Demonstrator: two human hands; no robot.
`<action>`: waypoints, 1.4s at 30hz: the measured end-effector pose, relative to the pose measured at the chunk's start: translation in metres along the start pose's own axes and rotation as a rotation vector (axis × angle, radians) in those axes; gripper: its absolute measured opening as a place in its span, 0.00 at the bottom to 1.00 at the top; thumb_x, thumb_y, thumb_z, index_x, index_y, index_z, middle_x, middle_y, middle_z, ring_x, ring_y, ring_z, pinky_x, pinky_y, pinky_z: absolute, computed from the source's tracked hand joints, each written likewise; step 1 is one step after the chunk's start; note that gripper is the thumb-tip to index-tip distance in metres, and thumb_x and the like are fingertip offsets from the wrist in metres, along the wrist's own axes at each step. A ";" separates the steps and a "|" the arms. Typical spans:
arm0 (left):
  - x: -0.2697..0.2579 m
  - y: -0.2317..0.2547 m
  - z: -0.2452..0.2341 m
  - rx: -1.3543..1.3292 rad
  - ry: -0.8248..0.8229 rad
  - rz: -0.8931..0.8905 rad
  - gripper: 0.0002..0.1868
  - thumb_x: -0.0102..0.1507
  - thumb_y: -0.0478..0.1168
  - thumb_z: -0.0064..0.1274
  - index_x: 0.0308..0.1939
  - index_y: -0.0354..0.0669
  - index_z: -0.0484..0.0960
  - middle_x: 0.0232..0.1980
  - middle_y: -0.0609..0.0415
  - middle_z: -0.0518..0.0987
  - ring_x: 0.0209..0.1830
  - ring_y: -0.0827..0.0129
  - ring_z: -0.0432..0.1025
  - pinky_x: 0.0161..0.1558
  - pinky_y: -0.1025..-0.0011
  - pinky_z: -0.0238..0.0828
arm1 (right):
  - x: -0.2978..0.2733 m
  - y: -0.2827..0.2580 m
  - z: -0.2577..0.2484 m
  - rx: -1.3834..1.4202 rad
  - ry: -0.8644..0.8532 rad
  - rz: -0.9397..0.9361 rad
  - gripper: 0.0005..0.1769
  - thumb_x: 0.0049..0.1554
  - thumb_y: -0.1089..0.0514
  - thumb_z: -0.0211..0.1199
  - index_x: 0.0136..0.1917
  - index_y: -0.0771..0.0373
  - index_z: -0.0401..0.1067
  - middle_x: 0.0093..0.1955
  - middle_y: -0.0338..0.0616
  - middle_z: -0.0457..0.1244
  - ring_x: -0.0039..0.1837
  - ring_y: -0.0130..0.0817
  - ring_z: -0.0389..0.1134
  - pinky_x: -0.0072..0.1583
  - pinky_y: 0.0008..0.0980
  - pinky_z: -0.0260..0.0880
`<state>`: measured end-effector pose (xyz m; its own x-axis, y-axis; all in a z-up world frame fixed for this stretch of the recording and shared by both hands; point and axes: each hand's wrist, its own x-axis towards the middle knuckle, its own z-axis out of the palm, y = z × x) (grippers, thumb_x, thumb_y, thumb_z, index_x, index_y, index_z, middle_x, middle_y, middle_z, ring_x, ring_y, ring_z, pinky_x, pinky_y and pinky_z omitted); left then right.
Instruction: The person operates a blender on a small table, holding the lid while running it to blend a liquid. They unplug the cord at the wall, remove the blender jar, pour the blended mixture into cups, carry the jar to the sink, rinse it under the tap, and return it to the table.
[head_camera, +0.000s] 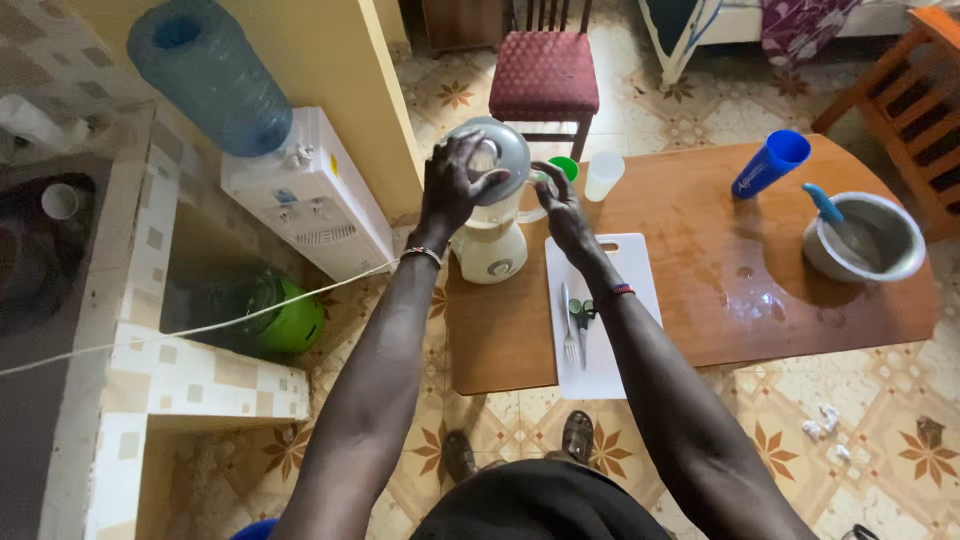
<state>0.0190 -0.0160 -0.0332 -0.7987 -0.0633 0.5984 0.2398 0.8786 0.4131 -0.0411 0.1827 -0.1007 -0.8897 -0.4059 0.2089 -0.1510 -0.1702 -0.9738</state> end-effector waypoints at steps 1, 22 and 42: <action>0.003 -0.002 -0.002 -0.002 -0.007 -0.003 0.34 0.60 0.57 0.66 0.64 0.44 0.79 0.64 0.50 0.78 0.65 0.53 0.69 0.65 0.56 0.64 | 0.001 -0.002 0.002 -0.027 0.014 0.016 0.19 0.70 0.51 0.53 0.72 0.54 0.68 0.69 0.44 0.62 0.72 0.35 0.60 0.73 0.37 0.58; 0.007 -0.010 -0.002 -0.014 0.047 0.017 0.33 0.60 0.60 0.65 0.62 0.45 0.79 0.62 0.51 0.76 0.64 0.53 0.68 0.61 0.54 0.63 | 0.000 0.001 0.003 -0.046 0.054 -0.041 0.19 0.71 0.50 0.51 0.72 0.55 0.66 0.74 0.43 0.57 0.77 0.36 0.56 0.76 0.35 0.54; -0.005 -0.001 0.000 0.121 0.141 0.048 0.35 0.64 0.56 0.63 0.68 0.40 0.74 0.63 0.41 0.75 0.62 0.46 0.70 0.61 0.54 0.68 | 0.009 0.011 -0.019 -0.005 -0.143 0.063 0.23 0.68 0.46 0.55 0.74 0.50 0.64 0.64 0.38 0.64 0.64 0.29 0.65 0.57 0.30 0.65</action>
<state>0.0226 -0.0164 -0.0366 -0.7003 -0.0783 0.7096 0.2009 0.9322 0.3011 -0.0585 0.1939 -0.1115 -0.8272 -0.5394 0.1573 -0.0991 -0.1355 -0.9858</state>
